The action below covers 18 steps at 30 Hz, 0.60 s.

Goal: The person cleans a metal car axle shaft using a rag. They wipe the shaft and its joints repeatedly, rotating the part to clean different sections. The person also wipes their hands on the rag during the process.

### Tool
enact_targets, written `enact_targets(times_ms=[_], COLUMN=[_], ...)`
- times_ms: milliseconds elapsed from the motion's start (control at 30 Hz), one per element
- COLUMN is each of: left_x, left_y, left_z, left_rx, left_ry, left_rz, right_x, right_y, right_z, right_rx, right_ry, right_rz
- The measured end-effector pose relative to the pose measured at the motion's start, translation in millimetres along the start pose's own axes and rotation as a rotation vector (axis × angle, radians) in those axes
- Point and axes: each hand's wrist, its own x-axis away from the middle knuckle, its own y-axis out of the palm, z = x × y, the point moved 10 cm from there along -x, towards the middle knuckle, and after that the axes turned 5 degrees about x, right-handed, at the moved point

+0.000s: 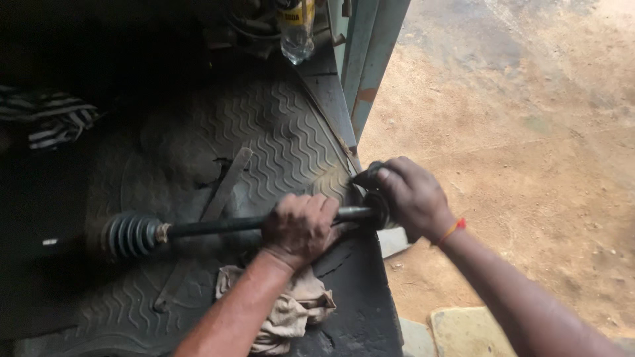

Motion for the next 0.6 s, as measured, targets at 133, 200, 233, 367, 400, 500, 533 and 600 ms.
enact_targets(times_ms=[133,200,233,367,400,500,533,600], left_x=[11,11,11,13,15,10,14,11], left_y=[-44,-44,-47,-54,-55,-41,-40,-44], left_z=[17,18,19,25,25,20,22,17], left_rx=[-0.019,0.004,0.010,0.038,0.043,0.049,0.095,0.165], left_ry=[0.125,0.116,0.121,0.127,0.121,0.077,0.083,0.116], left_rz=[0.333,0.304,0.309,0.348,0.359,0.210,0.192,0.174], right_x=[-12,-2,-9,6,12,50,61,72], right_y=[8,22,15,-13,-18,-2,7,25], right_z=[28,67,71,101,106,144,144,142], right_rx=[-0.170,-0.295,-0.137,0.173,0.167,-0.455,-0.542,-0.731], right_ry=[0.201,0.485,0.374,0.186,0.201,0.680,0.737,0.822], right_rz=[-0.173,-0.229,-0.168,0.056,0.102,0.116,0.057,-0.044])
